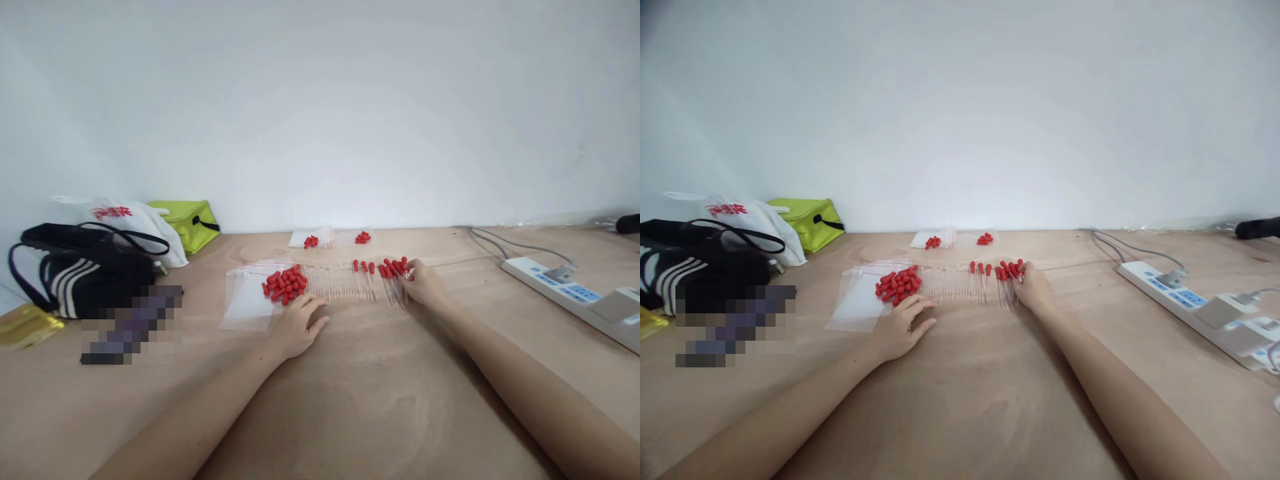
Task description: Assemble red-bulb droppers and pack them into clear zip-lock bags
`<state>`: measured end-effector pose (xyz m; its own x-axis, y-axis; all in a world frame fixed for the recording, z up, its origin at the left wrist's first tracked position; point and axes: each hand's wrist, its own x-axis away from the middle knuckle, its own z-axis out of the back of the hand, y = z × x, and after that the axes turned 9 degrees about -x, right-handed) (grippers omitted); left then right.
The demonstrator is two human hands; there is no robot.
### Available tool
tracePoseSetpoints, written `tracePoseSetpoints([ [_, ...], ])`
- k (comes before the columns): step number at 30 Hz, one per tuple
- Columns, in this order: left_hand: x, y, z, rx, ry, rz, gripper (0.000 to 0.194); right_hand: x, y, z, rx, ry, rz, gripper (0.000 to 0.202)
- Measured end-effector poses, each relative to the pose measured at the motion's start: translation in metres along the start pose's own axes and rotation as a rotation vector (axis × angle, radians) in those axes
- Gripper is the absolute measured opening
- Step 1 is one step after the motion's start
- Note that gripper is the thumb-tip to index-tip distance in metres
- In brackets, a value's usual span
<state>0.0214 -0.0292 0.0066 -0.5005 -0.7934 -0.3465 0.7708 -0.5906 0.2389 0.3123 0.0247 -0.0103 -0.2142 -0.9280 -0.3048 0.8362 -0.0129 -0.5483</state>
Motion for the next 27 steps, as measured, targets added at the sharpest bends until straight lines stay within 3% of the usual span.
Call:
tracePoseSetpoints([
  [8, -0.001, -0.002, -0.002, 0.008, -0.002, -0.023, 0.016, -0.001, -0.005, 0.011, -0.030, -0.110, 0.054, 0.008],
  [13, -0.002, -0.001, -0.001, 0.018, -0.002, -0.034, 0.015, 0.003, -0.016, 0.006, -0.067, -0.130, 0.127, 0.011],
  [19, -0.002, 0.000, 0.000, 0.017, 0.003, -0.043, 0.012, 0.004, -0.029, -0.006, 0.073, -0.107, 0.168, 0.015],
  [27, -0.002, -0.001, -0.001, 0.027, 0.003, -0.055, 0.012, 0.008, -0.034, -0.006, 0.189, -0.138, 0.232, 0.019],
])
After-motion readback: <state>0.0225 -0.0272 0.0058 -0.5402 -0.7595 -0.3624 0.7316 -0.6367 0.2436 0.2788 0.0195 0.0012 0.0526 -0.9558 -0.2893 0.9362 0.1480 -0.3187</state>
